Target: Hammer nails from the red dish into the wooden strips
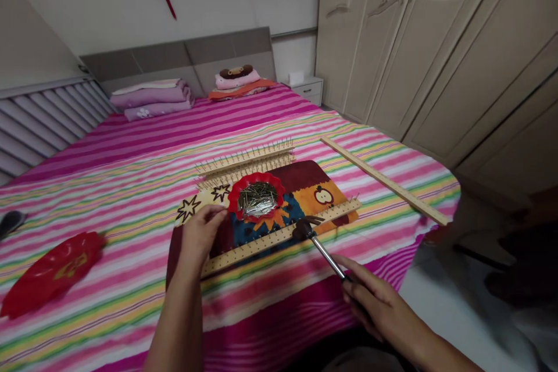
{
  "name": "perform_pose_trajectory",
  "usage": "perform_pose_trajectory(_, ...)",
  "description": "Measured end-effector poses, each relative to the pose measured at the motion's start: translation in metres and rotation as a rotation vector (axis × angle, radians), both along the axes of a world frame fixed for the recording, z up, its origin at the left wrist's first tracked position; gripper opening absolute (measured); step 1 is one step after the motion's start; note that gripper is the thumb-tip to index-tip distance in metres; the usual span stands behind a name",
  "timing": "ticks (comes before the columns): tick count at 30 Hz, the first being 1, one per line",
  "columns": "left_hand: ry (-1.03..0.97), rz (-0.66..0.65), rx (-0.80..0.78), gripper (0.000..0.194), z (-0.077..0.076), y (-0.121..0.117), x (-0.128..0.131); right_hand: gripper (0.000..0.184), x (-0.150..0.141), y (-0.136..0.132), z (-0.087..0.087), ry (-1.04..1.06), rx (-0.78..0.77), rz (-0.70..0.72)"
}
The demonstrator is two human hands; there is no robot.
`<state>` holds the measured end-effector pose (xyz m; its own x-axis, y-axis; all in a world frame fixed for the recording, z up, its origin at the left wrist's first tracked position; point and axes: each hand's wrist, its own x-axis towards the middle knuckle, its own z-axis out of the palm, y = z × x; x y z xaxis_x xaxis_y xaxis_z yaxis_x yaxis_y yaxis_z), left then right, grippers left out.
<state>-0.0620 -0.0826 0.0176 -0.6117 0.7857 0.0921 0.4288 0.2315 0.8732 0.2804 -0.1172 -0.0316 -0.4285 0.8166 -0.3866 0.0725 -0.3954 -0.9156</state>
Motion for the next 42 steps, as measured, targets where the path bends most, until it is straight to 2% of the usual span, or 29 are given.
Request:
perform_pose_trajectory(3,-0.144,0.204,0.046,0.036,-0.011,-0.042,-0.011,0.073,-0.003,-0.003,0.007,-0.028,-0.029,0.0)
perform_pose_trajectory(6,-0.24,0.294,0.013,0.038,-0.032,-0.07,-0.015,0.071,-0.007,-0.006,0.014,-0.049,-0.036,0.018)
perform_pose_trajectory(9,-0.314,0.281,0.039,0.039,-0.052,-0.079,-0.013,0.07,-0.011,-0.008,0.018,-0.067,-0.017,0.055)
perform_pose_trajectory(12,-0.374,0.251,0.09,0.039,-0.062,-0.077,-0.008,0.071,-0.014,-0.01,0.021,-0.089,-0.017,0.073)
perform_pose_trajectory(15,-0.389,0.245,0.092,0.038,-0.066,-0.074,-0.003,0.072,-0.017,-0.012,0.024,-0.093,-0.036,0.068)
perform_pose_trajectory(21,-0.254,0.24,0.028,0.034,-0.071,-0.075,0.001,0.069,-0.021,-0.011,0.02,-0.074,-0.011,0.094)
perform_pose_trajectory(25,-0.141,0.268,-0.045,0.033,-0.069,-0.079,0.008,0.058,-0.031,-0.005,0.02,-0.054,0.128,0.188)
perform_pose_trajectory(30,-0.1,0.271,-0.062,0.03,-0.067,-0.081,0.016,0.045,-0.064,0.002,0.038,-0.047,0.364,0.33)
perform_pose_trajectory(36,-0.056,0.27,-0.067,0.027,-0.069,-0.082,0.017,0.052,-0.111,0.01,0.057,-0.051,0.58,0.517)
perform_pose_trajectory(42,-0.06,0.287,-0.095,0.026,-0.068,-0.083,0.018,0.056,-0.134,0.013,0.056,-0.053,0.7,0.575)
